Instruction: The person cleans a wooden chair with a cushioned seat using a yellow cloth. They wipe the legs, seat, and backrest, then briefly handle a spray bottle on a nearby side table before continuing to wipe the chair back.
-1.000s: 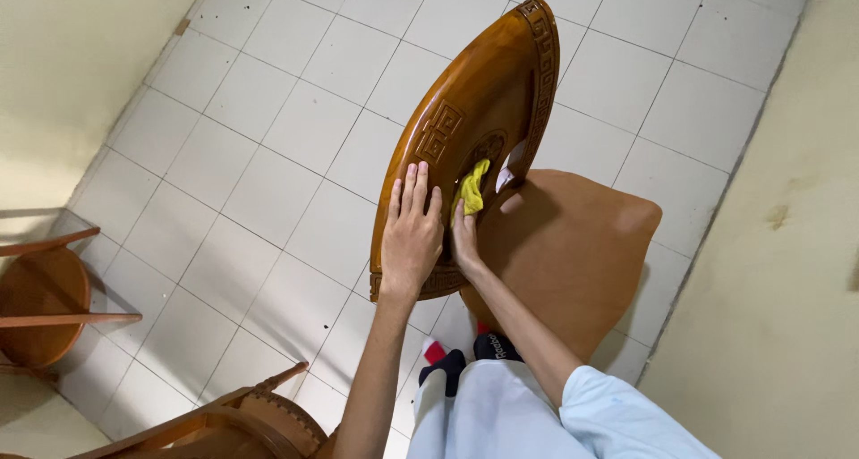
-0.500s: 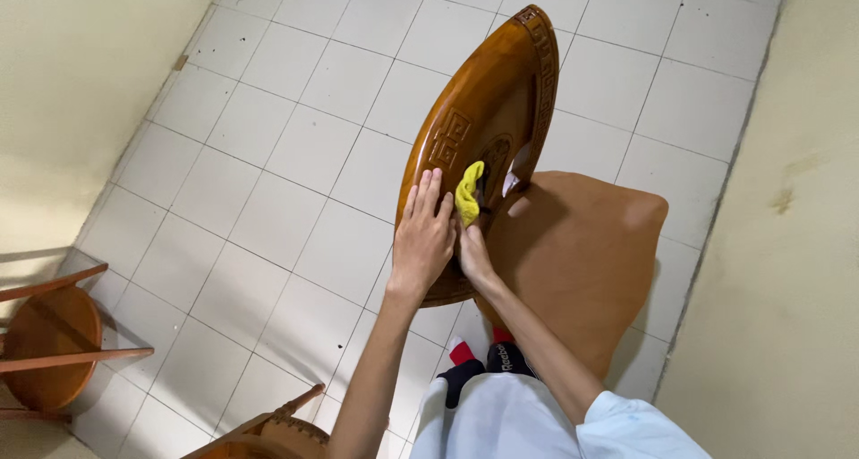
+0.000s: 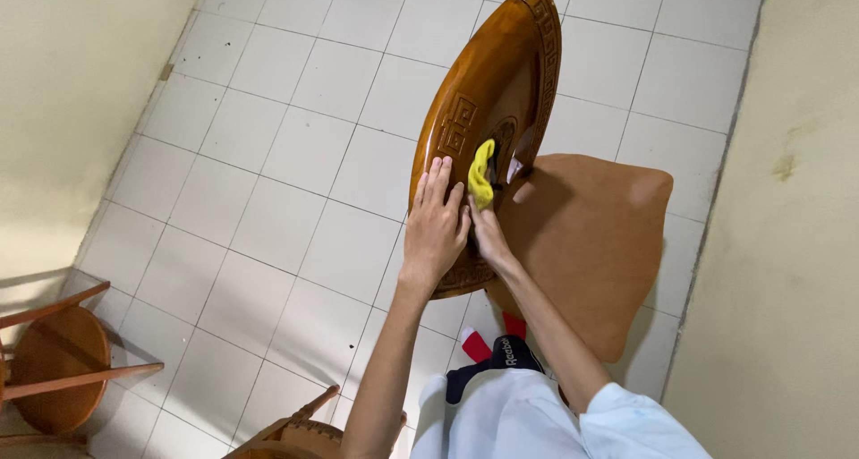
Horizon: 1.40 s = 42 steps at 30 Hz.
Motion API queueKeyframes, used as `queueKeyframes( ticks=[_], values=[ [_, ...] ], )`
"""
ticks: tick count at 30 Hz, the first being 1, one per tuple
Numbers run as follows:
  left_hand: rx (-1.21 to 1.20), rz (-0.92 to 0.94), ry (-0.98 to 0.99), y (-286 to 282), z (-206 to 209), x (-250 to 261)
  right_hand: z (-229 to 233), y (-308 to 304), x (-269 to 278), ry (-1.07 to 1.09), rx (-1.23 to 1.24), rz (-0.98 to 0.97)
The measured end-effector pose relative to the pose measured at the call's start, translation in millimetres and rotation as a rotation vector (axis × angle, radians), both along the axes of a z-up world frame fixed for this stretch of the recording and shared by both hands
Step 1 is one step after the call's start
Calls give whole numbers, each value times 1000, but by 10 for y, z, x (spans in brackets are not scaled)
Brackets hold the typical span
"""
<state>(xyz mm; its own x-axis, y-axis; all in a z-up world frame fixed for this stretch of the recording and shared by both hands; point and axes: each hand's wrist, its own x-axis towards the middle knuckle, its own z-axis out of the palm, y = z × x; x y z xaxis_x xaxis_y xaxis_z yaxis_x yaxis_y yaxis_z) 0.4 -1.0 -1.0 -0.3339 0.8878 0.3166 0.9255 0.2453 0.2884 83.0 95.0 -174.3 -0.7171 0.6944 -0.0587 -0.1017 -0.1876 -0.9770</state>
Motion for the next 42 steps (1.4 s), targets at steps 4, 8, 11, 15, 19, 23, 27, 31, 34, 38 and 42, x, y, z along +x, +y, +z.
queueKeyframes(
  ticks=[4,8,11,15,19,23,27,31,34,38,42],
  values=[
    [6,0,-25,27,-25,-18,9,-93,118,-6,-5,64],
    [5,4,10,42,-23,0,-440,101,-27,-86,62,27],
    [-8,-16,30,88,32,20,-948,412,-327,-50,-69,-33],
    [-55,-43,3,-13,53,6,-1220,727,-485,-236,89,-71],
    [-4,-91,10,47,84,-47,-860,442,-414,-79,58,-61],
    [19,-154,101,267,-42,-261,-153,-17,-44,65,40,36],
    [1,-162,196,526,-92,-491,64,93,-143,87,-33,48],
    [-30,-166,154,700,-51,-541,-44,586,-428,-31,281,-50],
    [-49,-150,75,631,35,-500,-16,1007,-626,-67,417,-204],
    [-86,-137,74,598,96,-466,301,1386,-728,-494,-365,-115],
    [-66,-129,48,632,113,-486,364,1325,-767,-195,31,-212]
  ],
)
